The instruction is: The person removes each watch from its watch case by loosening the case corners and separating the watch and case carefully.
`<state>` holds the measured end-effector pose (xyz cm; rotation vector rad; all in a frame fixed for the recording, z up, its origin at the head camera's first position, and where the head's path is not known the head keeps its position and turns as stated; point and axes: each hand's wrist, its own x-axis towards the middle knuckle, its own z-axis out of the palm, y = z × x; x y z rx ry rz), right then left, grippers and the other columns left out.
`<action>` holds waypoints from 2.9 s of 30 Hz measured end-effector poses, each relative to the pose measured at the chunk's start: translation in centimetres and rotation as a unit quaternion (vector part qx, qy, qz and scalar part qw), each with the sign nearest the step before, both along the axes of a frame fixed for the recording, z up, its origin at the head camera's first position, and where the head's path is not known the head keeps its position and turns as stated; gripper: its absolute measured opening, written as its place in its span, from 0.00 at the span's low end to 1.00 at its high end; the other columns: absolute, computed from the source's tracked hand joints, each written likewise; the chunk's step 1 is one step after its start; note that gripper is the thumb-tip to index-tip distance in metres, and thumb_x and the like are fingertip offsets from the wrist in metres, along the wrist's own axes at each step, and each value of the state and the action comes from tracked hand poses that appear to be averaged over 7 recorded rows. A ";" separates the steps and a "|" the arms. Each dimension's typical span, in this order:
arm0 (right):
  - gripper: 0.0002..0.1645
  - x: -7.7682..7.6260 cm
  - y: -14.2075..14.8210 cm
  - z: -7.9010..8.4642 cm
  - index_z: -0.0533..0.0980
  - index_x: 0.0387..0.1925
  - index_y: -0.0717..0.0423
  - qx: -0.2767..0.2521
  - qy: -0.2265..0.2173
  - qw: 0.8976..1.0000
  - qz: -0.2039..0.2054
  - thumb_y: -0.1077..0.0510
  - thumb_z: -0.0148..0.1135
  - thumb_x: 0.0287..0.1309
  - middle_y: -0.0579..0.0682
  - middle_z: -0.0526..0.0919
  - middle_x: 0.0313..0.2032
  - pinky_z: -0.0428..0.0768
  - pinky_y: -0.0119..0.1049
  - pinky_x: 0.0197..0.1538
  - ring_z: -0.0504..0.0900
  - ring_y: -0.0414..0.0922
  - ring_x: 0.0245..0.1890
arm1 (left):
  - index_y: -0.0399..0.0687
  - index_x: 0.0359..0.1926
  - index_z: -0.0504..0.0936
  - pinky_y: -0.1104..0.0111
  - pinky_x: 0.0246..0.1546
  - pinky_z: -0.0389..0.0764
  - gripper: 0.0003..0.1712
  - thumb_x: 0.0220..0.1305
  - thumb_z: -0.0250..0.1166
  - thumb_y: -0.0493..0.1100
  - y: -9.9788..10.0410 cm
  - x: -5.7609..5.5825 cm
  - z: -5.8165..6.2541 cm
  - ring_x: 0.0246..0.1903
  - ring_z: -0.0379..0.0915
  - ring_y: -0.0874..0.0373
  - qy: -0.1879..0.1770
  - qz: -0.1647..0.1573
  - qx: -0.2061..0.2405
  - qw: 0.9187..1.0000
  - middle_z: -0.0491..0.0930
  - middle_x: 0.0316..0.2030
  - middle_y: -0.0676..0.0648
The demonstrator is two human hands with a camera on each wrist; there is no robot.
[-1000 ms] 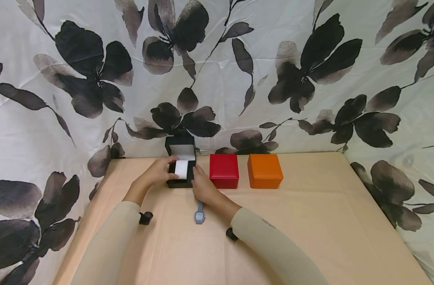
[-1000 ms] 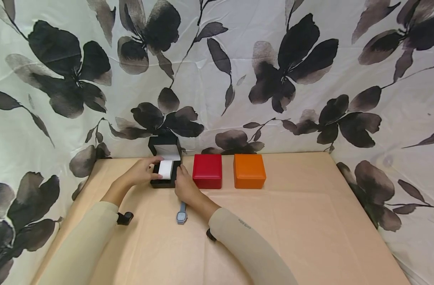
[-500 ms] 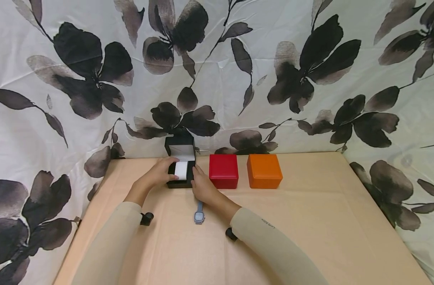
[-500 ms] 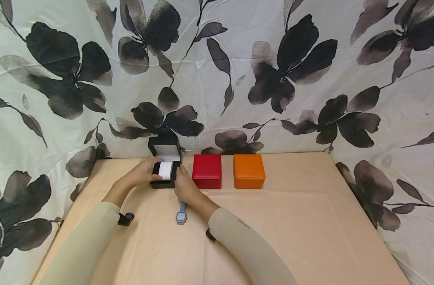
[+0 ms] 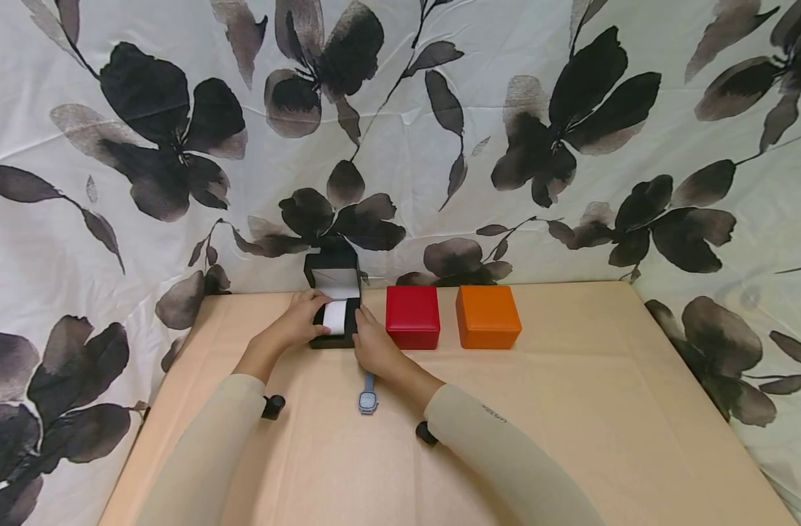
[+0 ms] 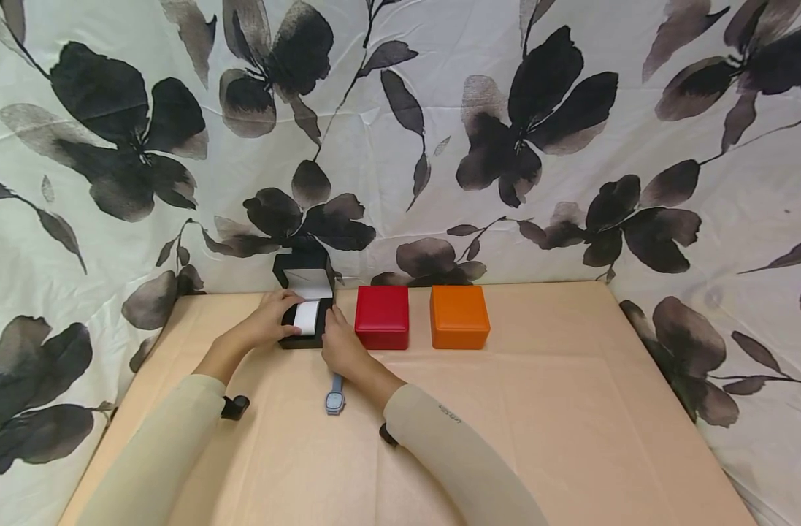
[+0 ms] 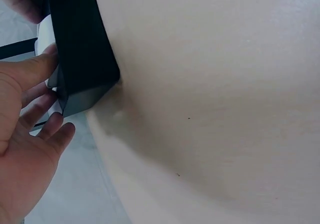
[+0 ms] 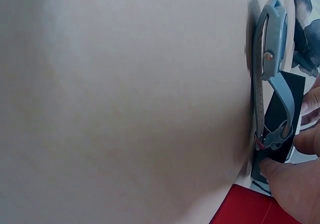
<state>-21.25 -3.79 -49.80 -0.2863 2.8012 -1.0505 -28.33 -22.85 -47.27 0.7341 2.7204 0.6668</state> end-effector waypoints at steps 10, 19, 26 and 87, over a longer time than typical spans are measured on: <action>0.35 0.2 -0.2 0.2 0.56 0.77 0.71 -0.009 -0.009 1.000 -0.005 0.64 0.54 0.75 0.64 0.55 0.79 0.65 0.45 0.75 0.61 0.56 0.78 | 0.34 0.71 0.71 0.43 0.70 0.64 0.35 0.66 0.71 0.38 0.2 0.2 -0.2 0.67 0.57 0.35 -0.014 0.010 -0.007 1.000 0.65 0.66 0.34; 0.36 0.1 -0.2 0.2 0.56 0.77 0.70 0.000 -0.016 1.000 -0.007 0.63 0.54 0.75 0.62 0.55 0.80 0.66 0.45 0.75 0.61 0.56 0.78 | 0.33 0.70 0.71 0.43 0.71 0.63 0.35 0.65 0.70 0.39 0.1 0.1 -0.6 0.69 0.57 0.35 -0.004 0.011 -0.013 1.000 0.65 0.67 0.34; 0.35 0.0 -0.3 0.2 0.57 0.76 0.70 -0.002 -0.011 1.000 -0.009 0.63 0.54 0.75 0.63 0.56 0.79 0.65 0.45 0.76 0.61 0.55 0.78 | 0.31 0.70 0.69 0.44 0.72 0.64 0.37 0.64 0.71 0.39 0.2 0.0 -0.9 0.70 0.56 0.36 -0.015 0.024 -0.003 1.000 0.63 0.68 0.33; 0.56 2.4 13.7 6.3 0.57 0.79 0.55 0.029 0.046 0.998 0.035 0.50 0.77 0.56 0.54 0.55 0.81 0.79 0.57 0.64 0.62 0.59 0.77 | 0.42 0.78 0.61 0.47 0.66 0.77 0.53 0.59 0.77 0.54 6.8 6.4 2.8 0.70 0.68 0.40 -0.025 0.024 0.154 0.987 0.69 0.72 0.39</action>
